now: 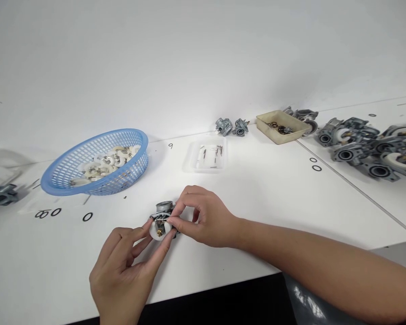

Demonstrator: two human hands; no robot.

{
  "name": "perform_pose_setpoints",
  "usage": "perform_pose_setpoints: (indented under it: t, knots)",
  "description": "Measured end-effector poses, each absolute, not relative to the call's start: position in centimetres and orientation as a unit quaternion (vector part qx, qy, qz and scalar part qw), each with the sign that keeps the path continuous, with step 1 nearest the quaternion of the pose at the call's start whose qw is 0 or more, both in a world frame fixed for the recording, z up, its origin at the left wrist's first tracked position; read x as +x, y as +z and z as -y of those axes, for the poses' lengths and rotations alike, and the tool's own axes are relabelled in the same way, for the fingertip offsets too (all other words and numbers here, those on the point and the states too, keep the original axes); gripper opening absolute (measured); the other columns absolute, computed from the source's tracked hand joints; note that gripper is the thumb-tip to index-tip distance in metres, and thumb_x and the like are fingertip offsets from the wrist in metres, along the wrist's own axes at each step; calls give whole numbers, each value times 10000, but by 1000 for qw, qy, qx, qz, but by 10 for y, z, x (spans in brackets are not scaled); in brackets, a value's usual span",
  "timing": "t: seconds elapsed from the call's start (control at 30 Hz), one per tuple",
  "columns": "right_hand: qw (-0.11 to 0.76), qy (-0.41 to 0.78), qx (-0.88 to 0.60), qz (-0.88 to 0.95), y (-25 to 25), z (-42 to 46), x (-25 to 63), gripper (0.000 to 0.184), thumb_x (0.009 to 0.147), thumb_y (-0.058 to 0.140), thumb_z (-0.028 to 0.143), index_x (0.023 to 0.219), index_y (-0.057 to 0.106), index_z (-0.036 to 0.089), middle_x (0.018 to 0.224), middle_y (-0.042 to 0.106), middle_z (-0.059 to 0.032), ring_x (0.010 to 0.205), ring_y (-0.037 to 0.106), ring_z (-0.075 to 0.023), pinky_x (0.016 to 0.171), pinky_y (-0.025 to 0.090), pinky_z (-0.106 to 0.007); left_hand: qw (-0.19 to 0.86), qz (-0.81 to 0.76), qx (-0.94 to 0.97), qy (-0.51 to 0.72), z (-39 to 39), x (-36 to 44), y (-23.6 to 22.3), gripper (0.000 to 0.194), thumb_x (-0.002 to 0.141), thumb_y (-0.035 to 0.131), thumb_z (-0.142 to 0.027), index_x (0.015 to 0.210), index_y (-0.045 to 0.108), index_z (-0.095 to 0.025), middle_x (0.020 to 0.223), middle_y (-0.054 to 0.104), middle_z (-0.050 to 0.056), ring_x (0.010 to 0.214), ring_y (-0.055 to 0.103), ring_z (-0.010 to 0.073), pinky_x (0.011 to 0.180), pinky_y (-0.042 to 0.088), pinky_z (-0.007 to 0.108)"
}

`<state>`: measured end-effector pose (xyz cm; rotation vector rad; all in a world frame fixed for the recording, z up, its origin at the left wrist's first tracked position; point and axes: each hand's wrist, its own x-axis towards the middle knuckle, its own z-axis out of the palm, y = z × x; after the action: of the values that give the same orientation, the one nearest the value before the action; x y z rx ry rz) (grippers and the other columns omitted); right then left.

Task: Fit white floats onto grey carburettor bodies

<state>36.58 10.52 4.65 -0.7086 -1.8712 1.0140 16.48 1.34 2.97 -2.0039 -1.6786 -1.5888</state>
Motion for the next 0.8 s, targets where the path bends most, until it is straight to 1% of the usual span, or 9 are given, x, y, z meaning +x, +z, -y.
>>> perform_pose_setpoints:
  t: [0.1,0.23,0.43,0.57,0.67,0.8]
  knots:
    - [436,400,-285,754,48,-104,365,85,988,860,265,918,817,242,983,740,-57,914,704,-195,573,548,-228,55,548,-657,-515,-14,166,30,327,924,952,-167,1209,798,-210,930,656,-13,850,724,152,806,761,336]
    - [430,406,-283,755,49,-105,366,102,1000,859,285,913,824,243,973,741,-57,889,700,-192,562,546,-231,68,549,-656,-513,-14,168,32,348,925,949,-153,1231,795,-214,992,690,7,929,761,180,833,768,370]
    - [419,411,-291,756,48,-106,366,121,1026,855,330,941,838,246,994,745,-47,876,697,-175,582,553,-235,100,532,-673,-504,-15,168,33,409,913,952,-124,1279,785,-194,1020,680,12,900,730,163,802,742,334]
    - [424,399,-296,758,47,-104,365,102,1029,852,314,950,836,249,964,761,-49,960,715,-208,600,570,-250,106,528,-676,-504,-15,168,34,385,924,944,-116,1267,782,-181,1027,678,16,897,719,158,785,723,330]
    - [427,392,-292,761,47,-105,365,100,1030,851,301,944,836,253,924,766,-51,1029,725,-235,611,579,-261,93,531,-674,-505,-15,167,34,381,938,937,-134,1277,780,-207,1022,677,15,897,714,166,760,723,332]
    - [424,394,-281,765,48,-108,368,100,1032,858,328,961,855,258,923,748,-54,1021,733,-241,603,576,-273,76,538,-674,-500,-14,167,34,405,960,913,-141,1328,772,-234,1035,666,18,914,716,179,765,730,344]
